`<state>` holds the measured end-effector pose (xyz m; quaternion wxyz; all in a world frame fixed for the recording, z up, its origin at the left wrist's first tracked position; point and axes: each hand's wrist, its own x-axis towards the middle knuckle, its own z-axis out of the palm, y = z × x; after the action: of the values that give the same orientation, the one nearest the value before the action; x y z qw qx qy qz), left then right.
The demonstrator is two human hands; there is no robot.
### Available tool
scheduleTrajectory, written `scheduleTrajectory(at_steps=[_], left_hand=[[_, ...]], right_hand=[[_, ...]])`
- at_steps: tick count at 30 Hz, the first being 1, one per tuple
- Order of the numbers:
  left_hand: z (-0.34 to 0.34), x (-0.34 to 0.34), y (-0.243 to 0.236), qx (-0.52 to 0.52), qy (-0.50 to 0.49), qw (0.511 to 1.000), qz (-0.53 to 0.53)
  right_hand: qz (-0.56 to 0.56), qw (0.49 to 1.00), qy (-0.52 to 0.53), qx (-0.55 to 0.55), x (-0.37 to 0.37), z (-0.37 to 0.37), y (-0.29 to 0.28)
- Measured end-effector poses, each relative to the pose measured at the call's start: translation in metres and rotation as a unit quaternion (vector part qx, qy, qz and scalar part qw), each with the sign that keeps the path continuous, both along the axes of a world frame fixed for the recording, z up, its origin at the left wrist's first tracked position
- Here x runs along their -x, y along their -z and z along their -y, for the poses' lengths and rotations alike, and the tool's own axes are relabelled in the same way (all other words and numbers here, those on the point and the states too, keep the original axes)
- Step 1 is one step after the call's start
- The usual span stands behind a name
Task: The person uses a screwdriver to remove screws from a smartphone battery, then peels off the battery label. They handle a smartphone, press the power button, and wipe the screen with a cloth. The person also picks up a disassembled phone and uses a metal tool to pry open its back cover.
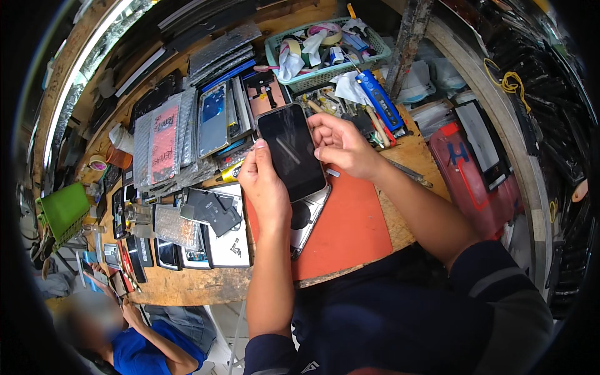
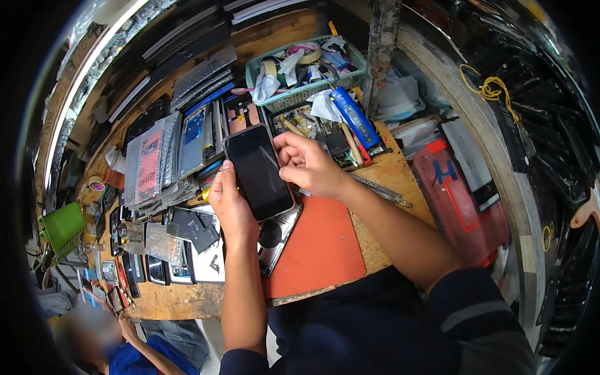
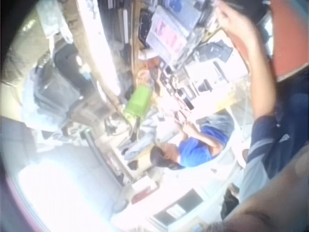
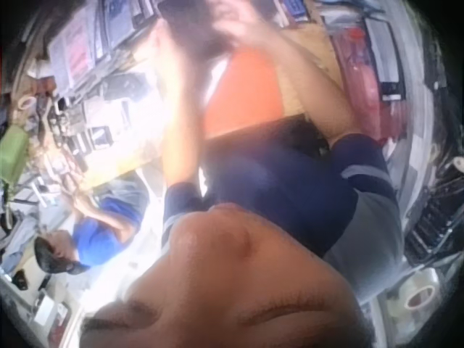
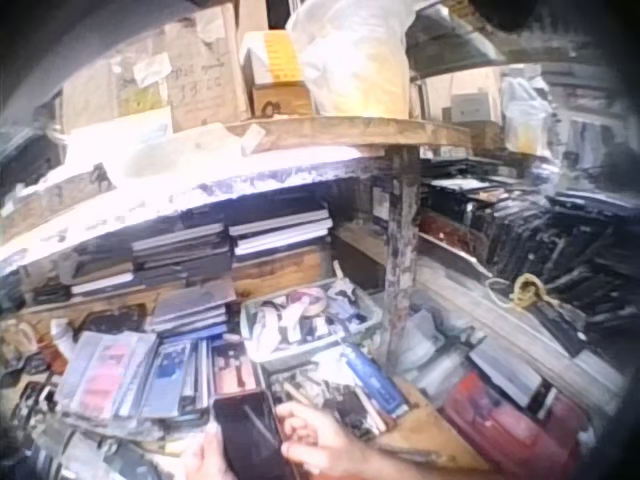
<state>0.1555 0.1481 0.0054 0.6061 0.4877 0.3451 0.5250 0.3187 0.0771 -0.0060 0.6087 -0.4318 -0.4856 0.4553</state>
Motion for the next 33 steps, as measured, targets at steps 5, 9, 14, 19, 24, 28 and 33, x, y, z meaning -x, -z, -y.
scheduleTrajectory(at_steps=[5, 9, 14, 19, 24, 28, 33], left_hand=[[-0.002, 0.002, 0.004, -0.038, 0.006, 0.999, -0.006], [0.003, 0.001, -0.003, -0.025, 0.010, 1.000, 0.002], [0.000, 0.003, 0.003, -0.019, 0.010, 0.999, 0.025], [0.002, 0.002, -0.002, -0.008, 0.011, 1.000, 0.020], [0.001, 0.001, -0.001, -0.008, 0.014, 1.000, 0.027], [-0.001, 0.003, 0.001, -0.006, 0.012, 1.000, 0.019], [0.003, 0.002, -0.004, 0.002, 0.003, 1.000, 0.014]], right_hand=[[0.027, 1.000, -0.001, 0.003, 0.001, 0.003, -0.002], [0.013, 1.000, -0.005, -0.007, 0.003, 0.004, 0.000], [0.021, 1.000, -0.006, -0.002, 0.005, 0.003, 0.002], [0.020, 1.000, -0.007, -0.007, 0.006, 0.002, 0.004], [0.030, 0.999, 0.011, 0.008, 0.010, 0.004, 0.001], [0.003, 1.000, -0.009, -0.010, 0.006, 0.001, 0.007], [-0.009, 1.000, -0.002, -0.001, 0.008, 0.002, 0.003]])
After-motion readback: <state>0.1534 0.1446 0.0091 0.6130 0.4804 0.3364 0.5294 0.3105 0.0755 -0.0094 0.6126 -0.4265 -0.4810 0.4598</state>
